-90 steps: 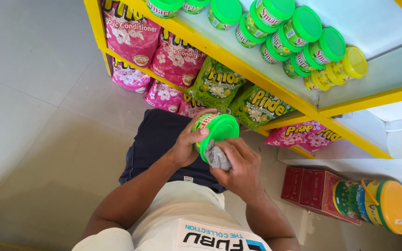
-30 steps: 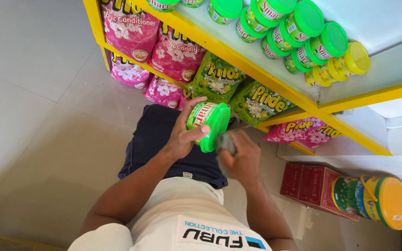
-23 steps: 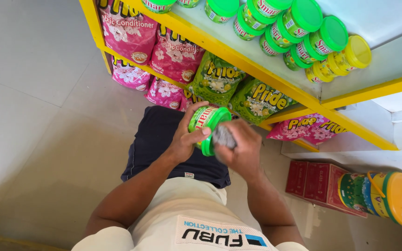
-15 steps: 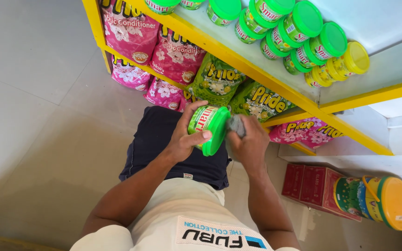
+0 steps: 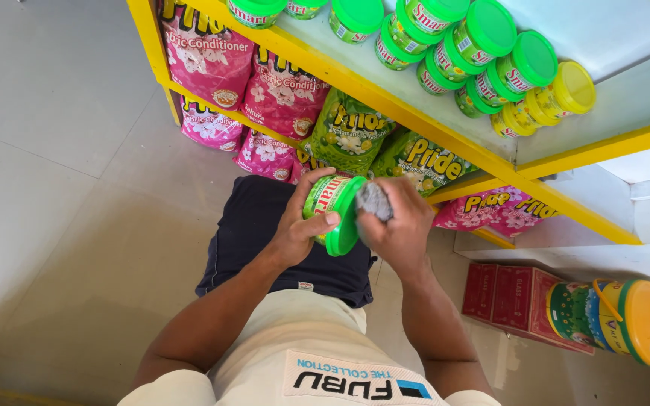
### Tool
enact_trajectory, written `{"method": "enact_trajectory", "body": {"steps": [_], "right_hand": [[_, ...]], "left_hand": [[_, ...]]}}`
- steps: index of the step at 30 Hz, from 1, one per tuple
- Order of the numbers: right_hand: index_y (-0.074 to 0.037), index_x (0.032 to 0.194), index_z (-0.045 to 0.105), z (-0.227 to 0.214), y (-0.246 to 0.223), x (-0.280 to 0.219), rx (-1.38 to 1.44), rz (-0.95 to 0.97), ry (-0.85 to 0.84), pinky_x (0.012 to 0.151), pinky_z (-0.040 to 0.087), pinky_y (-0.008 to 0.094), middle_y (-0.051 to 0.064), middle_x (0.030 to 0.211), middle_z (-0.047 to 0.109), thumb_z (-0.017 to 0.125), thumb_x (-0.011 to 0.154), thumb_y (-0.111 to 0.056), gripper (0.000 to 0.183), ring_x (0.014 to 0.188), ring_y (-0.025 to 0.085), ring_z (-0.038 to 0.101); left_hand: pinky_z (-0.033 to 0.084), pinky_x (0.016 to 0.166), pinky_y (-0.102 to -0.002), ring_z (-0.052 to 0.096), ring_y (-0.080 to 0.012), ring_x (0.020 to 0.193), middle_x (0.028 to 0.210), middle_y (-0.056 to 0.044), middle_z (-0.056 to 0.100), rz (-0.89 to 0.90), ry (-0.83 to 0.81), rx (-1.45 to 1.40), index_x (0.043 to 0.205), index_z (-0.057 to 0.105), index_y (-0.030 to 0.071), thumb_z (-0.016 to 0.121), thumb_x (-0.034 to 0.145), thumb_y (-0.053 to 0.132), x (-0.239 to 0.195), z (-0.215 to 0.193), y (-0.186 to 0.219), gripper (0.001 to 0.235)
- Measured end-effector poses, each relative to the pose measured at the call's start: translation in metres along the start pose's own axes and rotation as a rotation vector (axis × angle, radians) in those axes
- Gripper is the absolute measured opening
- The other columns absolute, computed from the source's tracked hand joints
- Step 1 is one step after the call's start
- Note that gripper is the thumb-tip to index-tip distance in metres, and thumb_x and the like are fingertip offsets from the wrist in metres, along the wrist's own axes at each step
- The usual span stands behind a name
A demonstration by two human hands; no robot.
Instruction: Cleaning detergent containers and organizing them on a grocery store shelf.
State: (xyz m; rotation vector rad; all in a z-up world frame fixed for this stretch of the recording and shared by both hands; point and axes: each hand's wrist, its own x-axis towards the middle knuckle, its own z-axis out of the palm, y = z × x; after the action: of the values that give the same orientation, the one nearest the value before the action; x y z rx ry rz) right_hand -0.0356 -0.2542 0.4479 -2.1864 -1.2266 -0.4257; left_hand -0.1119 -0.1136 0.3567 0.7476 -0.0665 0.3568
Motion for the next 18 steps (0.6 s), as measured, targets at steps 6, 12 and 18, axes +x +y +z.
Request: {"method": "enact_trajectory", "body": {"steps": [6,12,18], "right_hand": [[-0.002,0.111,0.067,0.01,0.022,-0.037,-0.11,0.047,-0.1,0.051,0.05,0.041,0.013,0.083,0.06,0.07,0.085,-0.013,0.029,0.064,0.032,0.063],[-0.012,0.103,0.07,0.001,-0.016,-0.042,0.073,0.051,-0.176,0.056,0.053,0.04,0.005,0.081,0.06,0.079,0.076,-0.025,0.031,0.066,0.027,0.066],[-0.002,0.112,0.067,0.001,0.0,-0.005,0.208,0.04,-0.034,0.062,0.053,0.041,0.014,0.09,0.063,0.07,0.086,-0.014,0.028,0.073,0.029,0.064]], "left_hand": [[0.053,0.085,-0.04,0.059,-0.0245,0.097,0.117,-0.021,0.055,0.043,0.011,0.024,0.146,0.038,0.002,0.08,0.074,0.025,0.006,-0.005,0.007,0.087],[0.053,0.088,-0.038,0.059,-0.0218,0.101,0.121,-0.019,0.055,0.041,0.008,0.01,0.147,0.039,0.004,0.079,0.079,0.026,0.005,-0.002,0.002,0.082],[0.054,0.09,-0.039,0.06,-0.0216,0.102,0.123,-0.02,0.054,0.017,-0.037,0.009,0.149,0.037,0.004,0.08,0.08,0.026,0.001,-0.006,-0.004,0.084]]}}
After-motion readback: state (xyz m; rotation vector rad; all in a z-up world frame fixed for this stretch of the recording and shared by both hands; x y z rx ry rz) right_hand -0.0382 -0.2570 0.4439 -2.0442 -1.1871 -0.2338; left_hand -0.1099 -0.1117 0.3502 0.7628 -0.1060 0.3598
